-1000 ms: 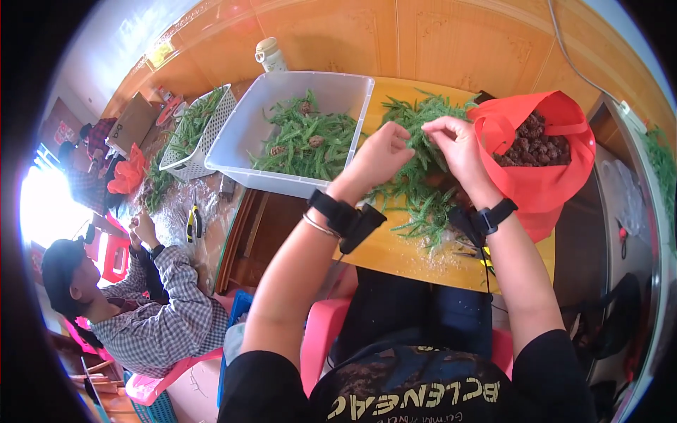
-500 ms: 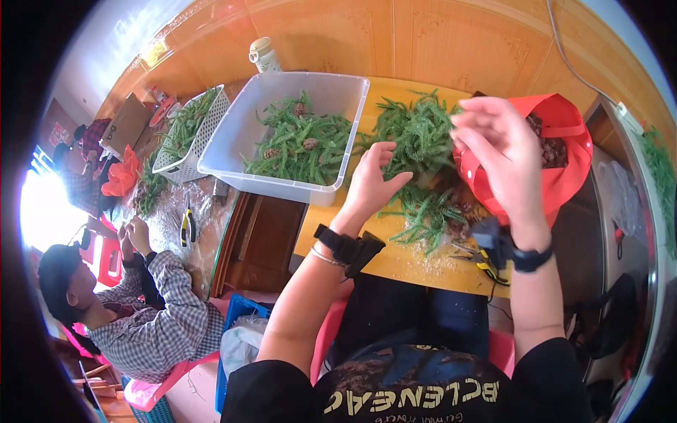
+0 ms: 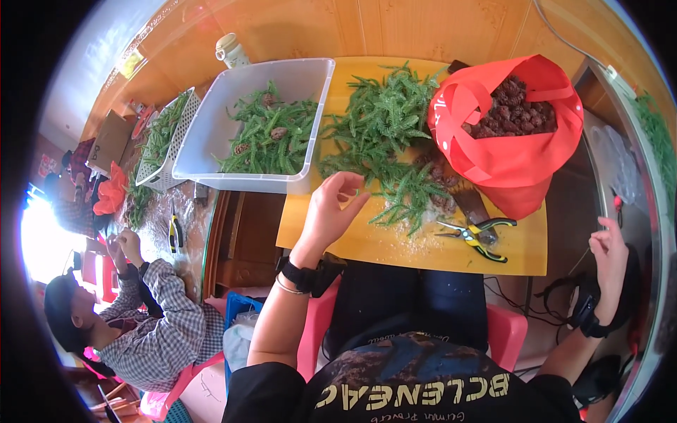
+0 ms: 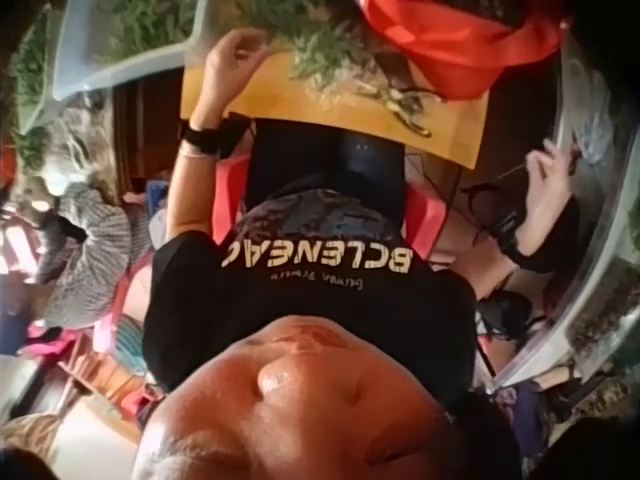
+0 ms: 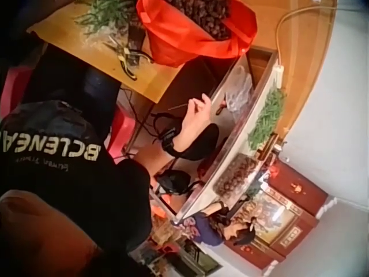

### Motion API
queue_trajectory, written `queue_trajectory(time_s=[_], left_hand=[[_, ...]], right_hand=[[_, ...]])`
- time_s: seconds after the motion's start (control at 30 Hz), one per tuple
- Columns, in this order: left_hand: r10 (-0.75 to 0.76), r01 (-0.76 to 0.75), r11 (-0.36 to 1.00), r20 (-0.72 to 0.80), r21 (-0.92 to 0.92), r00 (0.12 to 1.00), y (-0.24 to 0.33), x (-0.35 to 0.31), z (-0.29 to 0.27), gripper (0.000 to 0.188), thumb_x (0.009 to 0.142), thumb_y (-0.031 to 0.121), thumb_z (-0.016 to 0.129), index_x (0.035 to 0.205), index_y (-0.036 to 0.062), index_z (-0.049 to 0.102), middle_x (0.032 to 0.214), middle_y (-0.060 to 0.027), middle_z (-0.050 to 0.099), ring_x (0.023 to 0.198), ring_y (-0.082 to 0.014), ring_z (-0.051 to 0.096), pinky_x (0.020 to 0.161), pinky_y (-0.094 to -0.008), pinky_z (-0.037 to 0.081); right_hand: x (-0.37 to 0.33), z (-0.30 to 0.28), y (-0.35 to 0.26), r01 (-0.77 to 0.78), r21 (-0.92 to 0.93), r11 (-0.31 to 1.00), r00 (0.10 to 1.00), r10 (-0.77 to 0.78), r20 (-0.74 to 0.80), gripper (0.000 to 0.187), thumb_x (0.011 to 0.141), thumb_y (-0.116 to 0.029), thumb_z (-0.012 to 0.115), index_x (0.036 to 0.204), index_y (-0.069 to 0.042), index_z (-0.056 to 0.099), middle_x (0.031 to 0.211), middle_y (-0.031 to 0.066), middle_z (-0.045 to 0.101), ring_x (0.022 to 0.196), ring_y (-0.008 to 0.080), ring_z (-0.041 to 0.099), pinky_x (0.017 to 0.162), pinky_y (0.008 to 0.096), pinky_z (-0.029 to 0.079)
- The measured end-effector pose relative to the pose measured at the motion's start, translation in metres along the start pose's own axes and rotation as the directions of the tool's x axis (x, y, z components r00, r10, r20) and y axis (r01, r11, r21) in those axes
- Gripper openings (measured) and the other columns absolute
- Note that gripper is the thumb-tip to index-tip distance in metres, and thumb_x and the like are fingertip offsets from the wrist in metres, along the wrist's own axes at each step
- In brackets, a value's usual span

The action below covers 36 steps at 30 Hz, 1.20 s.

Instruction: Trimming small leaves from plant stems using yellow pruning shears.

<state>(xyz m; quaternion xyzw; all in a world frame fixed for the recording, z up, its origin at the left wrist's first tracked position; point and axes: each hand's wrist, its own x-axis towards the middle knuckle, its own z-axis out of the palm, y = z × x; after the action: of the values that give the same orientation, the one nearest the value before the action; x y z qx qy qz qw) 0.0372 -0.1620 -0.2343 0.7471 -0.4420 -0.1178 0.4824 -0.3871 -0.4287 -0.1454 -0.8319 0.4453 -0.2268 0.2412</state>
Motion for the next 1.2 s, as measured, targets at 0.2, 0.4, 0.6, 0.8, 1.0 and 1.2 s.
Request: queue_trajectory(time_s=[0.2, 0.4, 0.6, 0.8, 1.0, 1.2], left_hand=[[-0.229, 0.206, 0.966, 0.156, 0.154, 0.961, 0.007, -0.007, 0.004, 0.021, 0.077, 0.011, 0.068, 0.095, 0.0025, 0.06, 0.076, -0.0042, 0.06, 0.072, -0.0108, 0.058, 0.065, -0.025, 0.045], [0.222, -0.259, 0.94, 0.18, 0.221, 0.958, 0.02, -0.005, 0.038, 0.036, 0.068, 0.016, 0.074, 0.1, 0.007, 0.061, 0.088, -0.0086, 0.058, 0.083, -0.0234, 0.056, 0.073, -0.033, 0.046], [0.268, -0.366, 0.805, 0.264, 0.467, 0.927, 0.018, 0.005, 0.068, 0.037, 0.062, 0.019, 0.074, 0.096, 0.0106, 0.062, 0.104, -0.0083, 0.051, 0.1, -0.0298, 0.048, 0.086, -0.0423, 0.039], [0.393, -0.408, 0.881, 0.108, 0.24, 0.913, 0.004, 0.022, 0.051, 0.017, 0.067, 0.006, 0.068, 0.083, 0.0087, 0.063, 0.094, -0.0069, 0.057, 0.09, -0.0268, 0.054, 0.08, -0.0362, 0.043], [-0.081, 0.146, 0.598, 0.122, -0.788, 0.989, 0.012, 0.017, 0.019, 0.02, 0.088, 0.009, 0.055, 0.108, 0.0059, 0.056, 0.102, -0.0056, 0.06, 0.092, -0.0137, 0.054, 0.083, -0.0275, 0.043], [-0.052, 0.272, 0.139, 0.268, -0.952, 0.962, 0.01, -0.003, 0.026, 0.029, 0.091, 0.026, 0.051, 0.114, 0.0085, 0.05, 0.11, -0.0058, 0.054, 0.113, -0.0297, 0.048, 0.096, -0.0448, 0.039]], right_hand=[[-0.006, 0.02, -0.017, 0.193, -0.225, 0.955, 0.981, -0.19, 0.032, 0.026, 0.078, 0.003, 0.061, 0.103, -0.001, 0.054, 0.077, 0.0043, 0.061, 0.074, 0.0075, 0.056, 0.066, 0.0213, 0.043], [0.009, 0.08, -0.097, 0.183, 0.164, 0.969, 0.938, -0.223, 0.266, 0.012, 0.076, -0.001, 0.064, 0.087, 0.001, 0.059, 0.073, 0.0067, 0.062, 0.066, 0.0104, 0.059, 0.059, 0.0233, 0.045], [0.024, 0.124, -0.134, 0.411, 0.214, 0.886, 0.749, -0.462, 0.474, 0.021, 0.073, -0.006, 0.067, 0.092, -0.001, 0.059, 0.073, 0.0089, 0.062, 0.066, 0.0192, 0.062, 0.06, 0.0284, 0.048], [0.029, 0.14, -0.147, 0.457, 0.252, 0.853, 0.718, -0.521, 0.462, 0.02, 0.074, -0.011, 0.067, 0.091, -0.004, 0.058, 0.076, 0.0074, 0.062, 0.068, 0.0231, 0.061, 0.061, 0.0321, 0.047], [0.036, 0.156, -0.161, 0.331, 0.409, 0.851, 0.754, -0.499, 0.428, 0.028, 0.077, -0.007, 0.065, 0.103, 0.0, 0.056, 0.096, 0.0111, 0.061, 0.082, 0.0192, 0.062, 0.068, 0.0296, 0.049], [0.042, 0.187, -0.178, 0.136, 0.64, 0.756, 0.773, -0.485, 0.409, 0.035, 0.089, -0.01, 0.055, 0.121, 0.003, 0.046, 0.114, 0.0145, 0.056, 0.106, 0.0166, 0.054, 0.084, 0.0288, 0.046]])
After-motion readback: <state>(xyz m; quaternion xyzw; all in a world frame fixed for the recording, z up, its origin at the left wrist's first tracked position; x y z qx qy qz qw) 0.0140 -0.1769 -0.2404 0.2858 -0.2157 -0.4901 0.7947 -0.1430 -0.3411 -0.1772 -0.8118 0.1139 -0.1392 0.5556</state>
